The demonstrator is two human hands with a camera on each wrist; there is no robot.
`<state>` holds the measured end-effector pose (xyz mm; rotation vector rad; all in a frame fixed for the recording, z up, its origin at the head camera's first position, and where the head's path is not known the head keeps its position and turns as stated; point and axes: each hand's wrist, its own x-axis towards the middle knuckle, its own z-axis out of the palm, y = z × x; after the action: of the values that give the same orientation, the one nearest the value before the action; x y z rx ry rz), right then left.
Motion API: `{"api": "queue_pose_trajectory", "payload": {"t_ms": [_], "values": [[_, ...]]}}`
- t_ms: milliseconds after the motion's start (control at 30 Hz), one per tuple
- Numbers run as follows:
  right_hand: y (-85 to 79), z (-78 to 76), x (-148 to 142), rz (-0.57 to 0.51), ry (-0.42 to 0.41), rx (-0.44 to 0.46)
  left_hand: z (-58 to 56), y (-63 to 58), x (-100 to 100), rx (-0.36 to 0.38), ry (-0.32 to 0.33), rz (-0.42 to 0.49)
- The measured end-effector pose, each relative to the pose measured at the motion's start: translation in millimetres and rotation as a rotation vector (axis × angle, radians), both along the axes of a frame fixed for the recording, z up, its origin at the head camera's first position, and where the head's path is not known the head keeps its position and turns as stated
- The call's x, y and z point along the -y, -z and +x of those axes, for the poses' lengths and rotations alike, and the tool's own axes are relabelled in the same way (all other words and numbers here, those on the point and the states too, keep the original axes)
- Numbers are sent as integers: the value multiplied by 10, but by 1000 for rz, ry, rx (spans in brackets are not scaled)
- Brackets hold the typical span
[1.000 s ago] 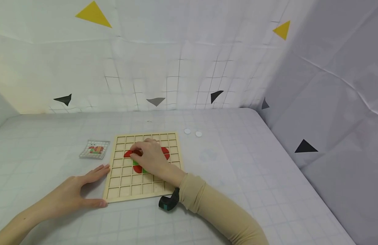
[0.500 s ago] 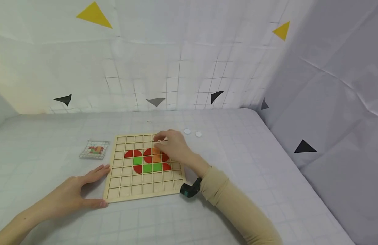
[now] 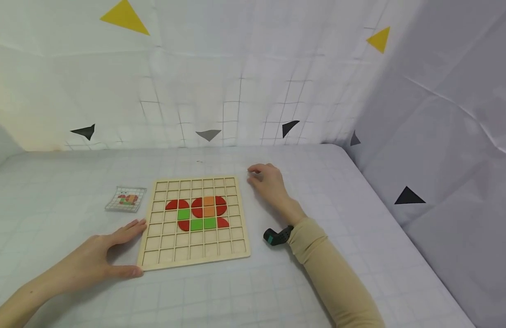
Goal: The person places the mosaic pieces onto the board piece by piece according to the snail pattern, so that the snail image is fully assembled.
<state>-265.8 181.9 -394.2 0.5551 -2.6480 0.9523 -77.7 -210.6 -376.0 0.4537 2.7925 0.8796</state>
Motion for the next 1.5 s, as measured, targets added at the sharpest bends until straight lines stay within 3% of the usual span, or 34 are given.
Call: {"api": "queue_pose_trajectory", "payload": {"t_ms": [600,867,1500], "values": [[126,-42,-49,-61,-21,-85,6,-20,-10,3,-2,-10],[135,-25,-40,-62,1,-45,8,-18,-5,0,-5,-18],[122,-23,-32,-52,4,-49,9,-16,1,2,0,-5]]}}
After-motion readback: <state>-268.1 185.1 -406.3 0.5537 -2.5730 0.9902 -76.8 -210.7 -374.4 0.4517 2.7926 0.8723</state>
